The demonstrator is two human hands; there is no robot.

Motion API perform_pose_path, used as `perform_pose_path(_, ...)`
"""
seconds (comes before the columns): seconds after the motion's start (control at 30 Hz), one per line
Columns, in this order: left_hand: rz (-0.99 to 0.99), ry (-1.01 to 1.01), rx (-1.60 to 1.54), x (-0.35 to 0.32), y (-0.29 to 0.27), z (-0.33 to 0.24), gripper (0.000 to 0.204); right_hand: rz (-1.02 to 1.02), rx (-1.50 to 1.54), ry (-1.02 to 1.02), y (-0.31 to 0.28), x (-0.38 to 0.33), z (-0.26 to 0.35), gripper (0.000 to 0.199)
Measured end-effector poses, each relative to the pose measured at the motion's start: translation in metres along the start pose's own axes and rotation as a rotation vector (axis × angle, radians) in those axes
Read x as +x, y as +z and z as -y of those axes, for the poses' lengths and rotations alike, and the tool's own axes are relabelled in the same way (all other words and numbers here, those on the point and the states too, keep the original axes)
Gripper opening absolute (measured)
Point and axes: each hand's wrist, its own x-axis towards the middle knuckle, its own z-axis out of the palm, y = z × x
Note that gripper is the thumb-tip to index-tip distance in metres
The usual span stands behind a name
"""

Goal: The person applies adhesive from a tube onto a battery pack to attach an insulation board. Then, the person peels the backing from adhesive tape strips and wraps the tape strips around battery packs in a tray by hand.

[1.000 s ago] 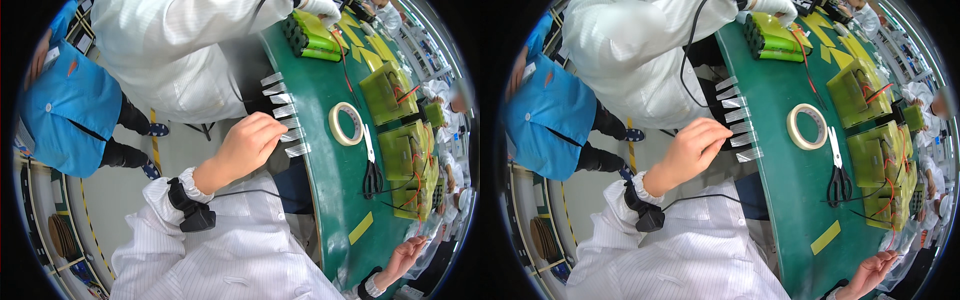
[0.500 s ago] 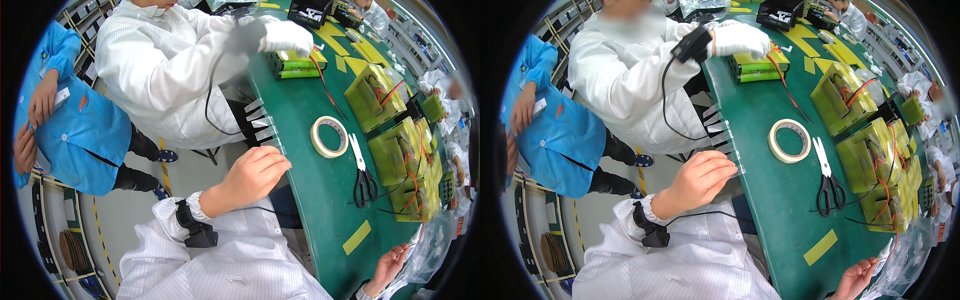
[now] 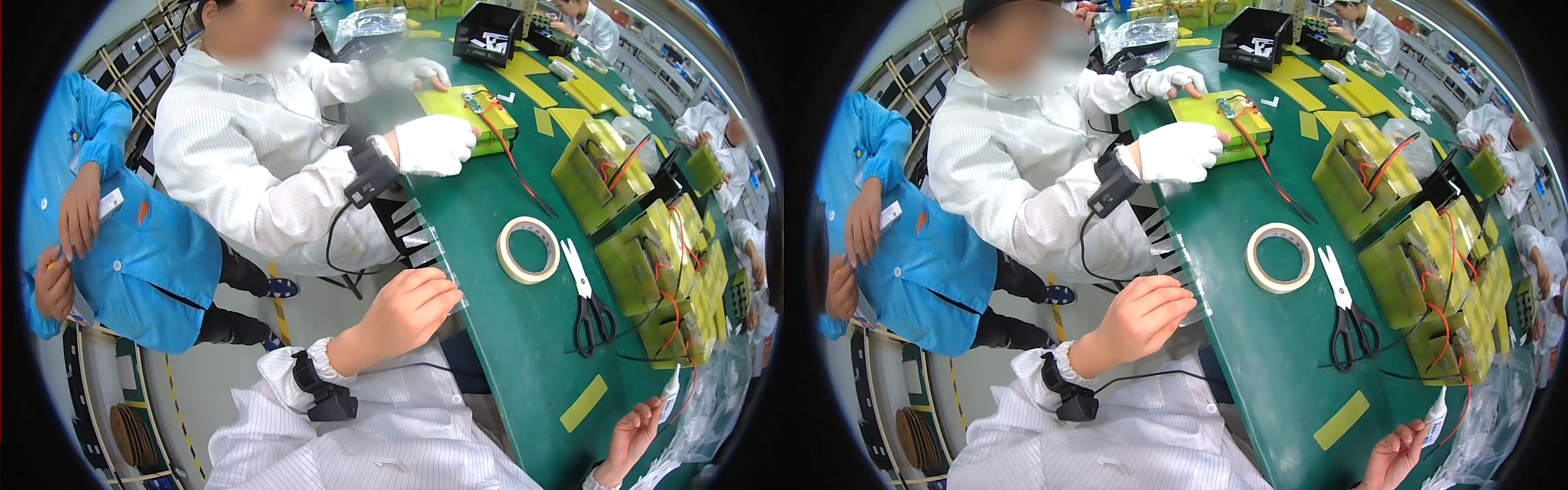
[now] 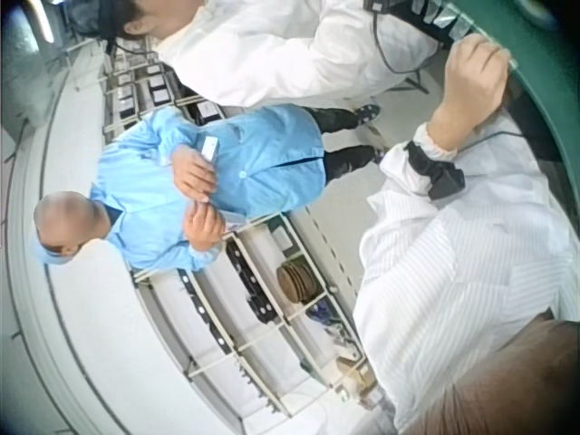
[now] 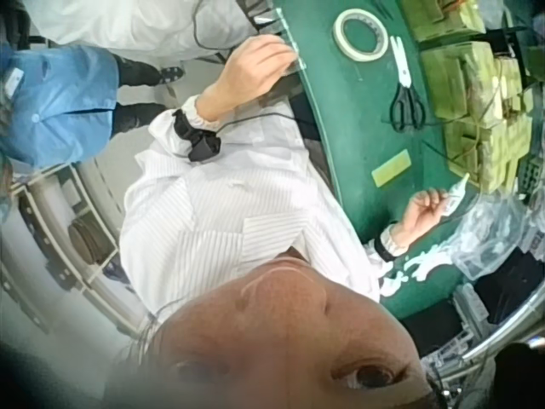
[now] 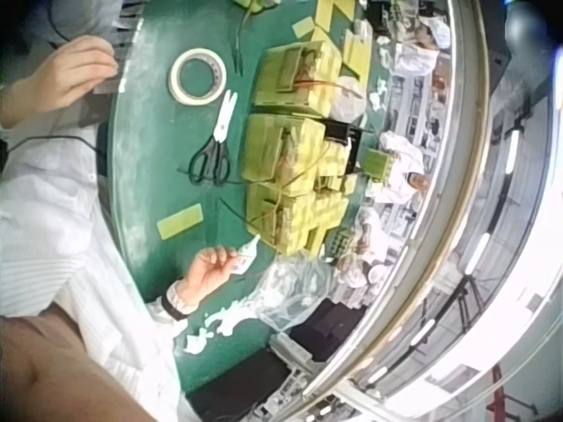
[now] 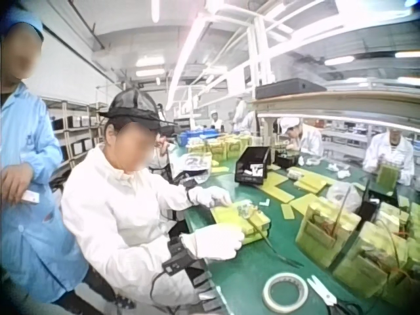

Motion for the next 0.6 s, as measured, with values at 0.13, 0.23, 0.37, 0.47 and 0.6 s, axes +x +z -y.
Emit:
perform_pose_path(0.13,0.018,0.012,0.026,0.003,-0.002,0.004,0.023,-0.002,-0.002,-0.003,0.0,0.002,-0.003,0.021)
perform_pose_path(0.23,0.024,0.021,0.018,0.005,-0.003,0.006,0.023,-0.006,-0.018,-0.014,-0.003,0.005,-0.004,0.021)
perform_pose_path(0.37,0.032,0.045,0.006,0.008,-0.003,0.009,0.022,-0.043,-0.028,-0.005,-0.003,0.006,-0.007,0.022)
perform_pose_path(0.47,0.048,0.045,-0.002,0.01,-0.005,0.009,0.022,-0.044,-0.025,0.003,-0.002,0.007,-0.007,0.022)
perform_pose_path(0.6,0.049,0.063,0.017,0.01,-0.007,0.01,0.02,-0.03,-0.013,-0.002,0.002,0.005,-0.015,0.021)
